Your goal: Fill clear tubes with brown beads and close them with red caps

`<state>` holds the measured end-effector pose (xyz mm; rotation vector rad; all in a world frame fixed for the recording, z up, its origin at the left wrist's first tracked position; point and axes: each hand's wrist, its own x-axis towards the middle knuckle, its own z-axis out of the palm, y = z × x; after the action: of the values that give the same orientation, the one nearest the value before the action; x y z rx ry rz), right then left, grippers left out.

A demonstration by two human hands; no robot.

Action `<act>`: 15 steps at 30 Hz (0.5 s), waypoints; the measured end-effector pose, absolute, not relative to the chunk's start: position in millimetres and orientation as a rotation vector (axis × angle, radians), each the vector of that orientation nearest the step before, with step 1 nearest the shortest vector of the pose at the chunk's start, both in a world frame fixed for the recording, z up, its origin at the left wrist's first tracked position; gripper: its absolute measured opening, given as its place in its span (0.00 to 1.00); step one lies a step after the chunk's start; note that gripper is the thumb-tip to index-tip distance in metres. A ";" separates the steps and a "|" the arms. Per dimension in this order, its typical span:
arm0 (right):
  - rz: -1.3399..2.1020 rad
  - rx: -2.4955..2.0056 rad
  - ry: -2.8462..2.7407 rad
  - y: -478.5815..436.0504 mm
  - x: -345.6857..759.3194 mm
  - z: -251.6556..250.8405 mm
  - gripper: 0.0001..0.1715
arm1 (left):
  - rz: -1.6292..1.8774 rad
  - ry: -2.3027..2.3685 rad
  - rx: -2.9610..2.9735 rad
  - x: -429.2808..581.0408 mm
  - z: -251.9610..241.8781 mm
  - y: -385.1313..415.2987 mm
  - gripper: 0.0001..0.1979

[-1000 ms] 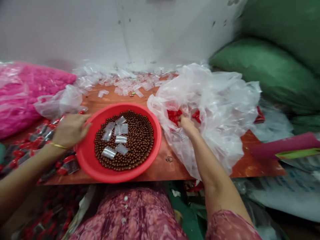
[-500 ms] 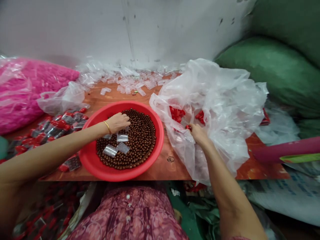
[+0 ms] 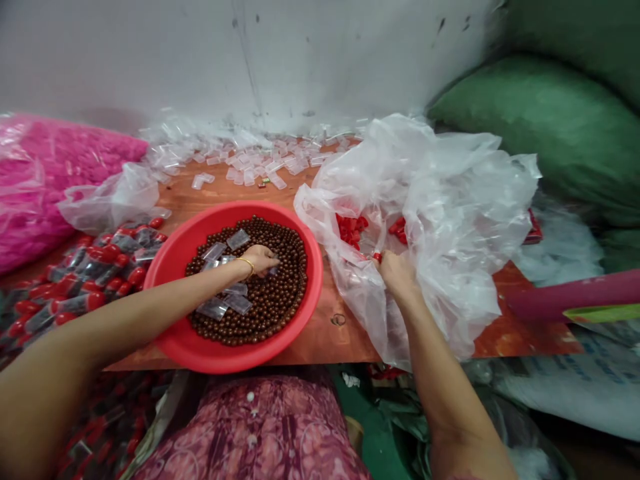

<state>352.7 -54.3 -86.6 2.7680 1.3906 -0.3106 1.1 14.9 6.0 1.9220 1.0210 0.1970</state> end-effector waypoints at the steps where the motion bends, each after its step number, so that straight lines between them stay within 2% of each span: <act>1: -0.335 2.841 1.392 -55.3 355.1 -88.8 0.17 | 0.266 0.984 1.875 -15.1 15.7 5.0 0.14; 4: -0.496 3.228 1.371 -57.3 361.5 -93.1 0.14 | 0.321 0.894 1.725 -38.9 26.5 -8.8 0.16; 6: -0.620 3.443 1.353 -58.1 364.0 -92.0 0.14 | 0.360 0.896 1.591 -22.3 14.0 -0.5 0.17; 11: -0.739 3.650 1.454 -63.2 361.4 -69.2 0.13 | 0.416 0.955 1.358 53.6 -39.1 45.2 0.13; 15: -1.040 3.781 1.706 -71.1 344.6 -38.3 0.17 | 0.481 0.866 1.231 54.1 -51.9 60.3 0.20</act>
<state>344.6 -71.1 -38.3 3.7811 1.7063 -1.0398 54.1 60.3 -51.9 1.2305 0.8657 0.4812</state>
